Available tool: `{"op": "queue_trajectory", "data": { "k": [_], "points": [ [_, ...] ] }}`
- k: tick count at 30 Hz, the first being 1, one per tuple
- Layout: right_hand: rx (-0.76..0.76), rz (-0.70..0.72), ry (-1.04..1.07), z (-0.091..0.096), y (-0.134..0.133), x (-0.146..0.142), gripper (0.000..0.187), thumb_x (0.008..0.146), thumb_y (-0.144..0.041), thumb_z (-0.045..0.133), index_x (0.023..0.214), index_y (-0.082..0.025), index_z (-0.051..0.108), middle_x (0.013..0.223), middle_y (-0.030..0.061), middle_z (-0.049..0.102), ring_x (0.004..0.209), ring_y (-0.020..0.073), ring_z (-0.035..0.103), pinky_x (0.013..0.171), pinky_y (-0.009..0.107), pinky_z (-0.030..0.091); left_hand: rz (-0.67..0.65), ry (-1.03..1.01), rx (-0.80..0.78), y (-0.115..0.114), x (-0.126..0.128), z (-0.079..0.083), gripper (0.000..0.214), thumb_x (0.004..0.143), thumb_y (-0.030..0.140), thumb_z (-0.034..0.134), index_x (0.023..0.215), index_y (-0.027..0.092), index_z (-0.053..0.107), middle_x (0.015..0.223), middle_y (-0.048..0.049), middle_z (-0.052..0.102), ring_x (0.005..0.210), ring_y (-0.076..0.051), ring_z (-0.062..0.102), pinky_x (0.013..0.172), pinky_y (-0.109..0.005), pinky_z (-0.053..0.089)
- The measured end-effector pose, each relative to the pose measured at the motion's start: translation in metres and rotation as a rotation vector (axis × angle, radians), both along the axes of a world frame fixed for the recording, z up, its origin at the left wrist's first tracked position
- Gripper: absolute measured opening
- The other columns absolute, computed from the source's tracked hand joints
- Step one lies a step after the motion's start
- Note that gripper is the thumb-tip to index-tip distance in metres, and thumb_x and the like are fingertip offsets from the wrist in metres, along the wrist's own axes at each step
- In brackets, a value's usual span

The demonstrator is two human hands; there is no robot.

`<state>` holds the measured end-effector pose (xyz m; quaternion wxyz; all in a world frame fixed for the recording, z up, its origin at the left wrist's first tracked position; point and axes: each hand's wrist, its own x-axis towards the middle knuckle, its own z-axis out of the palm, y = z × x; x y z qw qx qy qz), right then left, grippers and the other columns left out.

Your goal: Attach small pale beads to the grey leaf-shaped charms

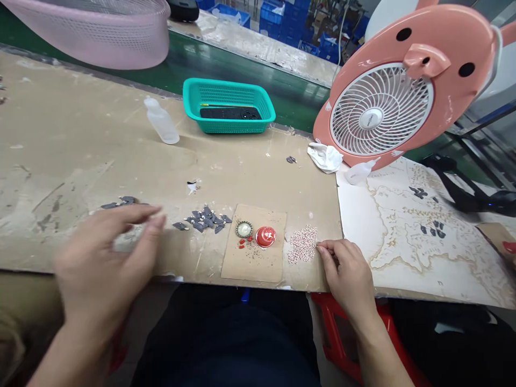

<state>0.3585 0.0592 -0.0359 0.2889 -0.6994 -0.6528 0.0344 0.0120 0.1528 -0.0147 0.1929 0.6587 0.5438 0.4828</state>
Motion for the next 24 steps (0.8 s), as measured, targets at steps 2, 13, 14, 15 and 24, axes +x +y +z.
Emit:
{"op": "queue_trajectory", "data": {
  "k": [2,13,14,15,24],
  "points": [
    [0.057,0.026,0.016,0.006,-0.004,-0.006,0.011,0.098,-0.024,0.055,0.095,-0.019,0.064,0.086,0.0046,0.065,0.081,0.02,0.059,0.071,0.035,0.048,-0.036,0.091,0.109,-0.015,0.03,0.009,0.017,0.083,0.016,0.073,0.099,0.022,0.074,0.097,0.0027,0.073,0.093,-0.017,0.067,0.085,-0.031,0.051],
    [0.31,0.361,0.07,0.048,-0.016,-0.069,0.019,0.091,-0.002,0.06,0.105,-0.015,0.061,0.093,0.0035,0.062,0.085,0.0144,0.058,0.075,0.029,0.049,-0.666,-0.472,-0.647,-0.055,0.105,0.037,0.01,0.088,0.025,0.069,0.082,0.018,0.075,0.08,-0.0015,0.075,0.074,-0.014,0.066,0.065,-0.022,0.051],
    [0.32,0.387,0.065,0.048,-0.015,-0.071,0.019,0.091,-0.001,0.06,0.105,-0.014,0.061,0.093,0.0041,0.062,0.085,0.0146,0.057,0.075,0.03,0.048,-0.657,-0.477,-0.668,-0.055,0.104,0.037,0.012,0.088,0.026,0.069,0.08,0.018,0.074,0.078,-0.0012,0.074,0.073,-0.014,0.065,0.066,-0.022,0.051],
    [0.332,0.407,0.057,0.047,-0.014,-0.072,0.018,0.091,0.0,0.059,0.104,-0.013,0.062,0.093,0.0048,0.062,0.084,0.0149,0.057,0.074,0.03,0.048,-0.646,-0.475,-0.681,-0.055,0.102,0.037,0.013,0.088,0.026,0.069,0.078,0.017,0.073,0.076,-0.0008,0.073,0.072,-0.013,0.064,0.066,-0.022,0.05],
    [0.106,0.372,0.438,0.048,-0.01,-0.08,0.017,0.094,-0.008,0.058,0.104,-0.02,0.064,0.091,0.001,0.062,0.084,0.0117,0.06,0.073,0.023,0.051,-0.626,-0.363,-0.386,-0.059,0.09,0.029,0.01,0.091,0.013,0.063,0.086,0.018,0.07,0.083,0.0006,0.07,0.078,-0.01,0.065,0.073,-0.019,0.051]
  ]
}}
